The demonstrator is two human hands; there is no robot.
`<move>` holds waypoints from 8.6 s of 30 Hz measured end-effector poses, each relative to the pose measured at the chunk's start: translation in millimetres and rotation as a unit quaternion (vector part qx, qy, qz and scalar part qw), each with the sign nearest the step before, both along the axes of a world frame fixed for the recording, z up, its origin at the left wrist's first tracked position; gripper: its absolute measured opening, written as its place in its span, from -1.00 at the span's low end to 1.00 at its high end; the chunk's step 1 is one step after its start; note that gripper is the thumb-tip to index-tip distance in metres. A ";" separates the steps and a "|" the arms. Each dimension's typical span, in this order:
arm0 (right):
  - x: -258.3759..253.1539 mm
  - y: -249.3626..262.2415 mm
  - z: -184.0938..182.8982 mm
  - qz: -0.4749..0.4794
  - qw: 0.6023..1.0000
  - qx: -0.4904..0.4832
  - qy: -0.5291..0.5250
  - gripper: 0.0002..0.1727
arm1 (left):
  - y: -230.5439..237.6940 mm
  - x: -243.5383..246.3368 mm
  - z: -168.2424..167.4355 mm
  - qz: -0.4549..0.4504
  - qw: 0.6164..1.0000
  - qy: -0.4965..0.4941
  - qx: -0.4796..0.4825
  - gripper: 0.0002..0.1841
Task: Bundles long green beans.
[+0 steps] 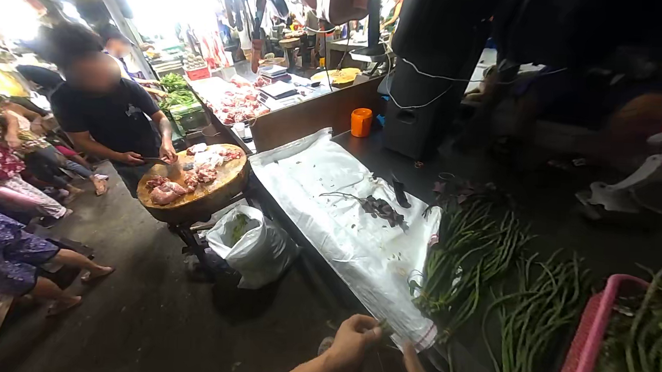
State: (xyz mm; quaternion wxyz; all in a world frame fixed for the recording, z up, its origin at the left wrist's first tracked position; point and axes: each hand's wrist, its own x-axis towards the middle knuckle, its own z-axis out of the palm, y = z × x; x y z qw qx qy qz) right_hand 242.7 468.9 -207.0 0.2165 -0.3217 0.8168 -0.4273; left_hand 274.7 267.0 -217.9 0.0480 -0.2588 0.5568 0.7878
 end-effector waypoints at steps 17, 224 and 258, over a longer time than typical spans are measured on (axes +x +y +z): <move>-2.8 -5.9 -14.5 -0.087 0.924 -0.191 -0.320 -0.79 | -8.3 12.6 -6.1 -0.154 0.981 0.115 -0.020 -0.73; -7.8 77.5 -30.2 -0.169 0.982 0.005 -0.086 -0.66 | 114.8 -134.3 -40.4 -0.067 0.987 -0.144 -0.019 -0.71; -23.2 66.1 -34.0 -0.328 0.860 -0.317 -0.229 -0.80 | 112.0 -126.7 -7.2 -0.091 0.970 -0.036 0.223 -0.73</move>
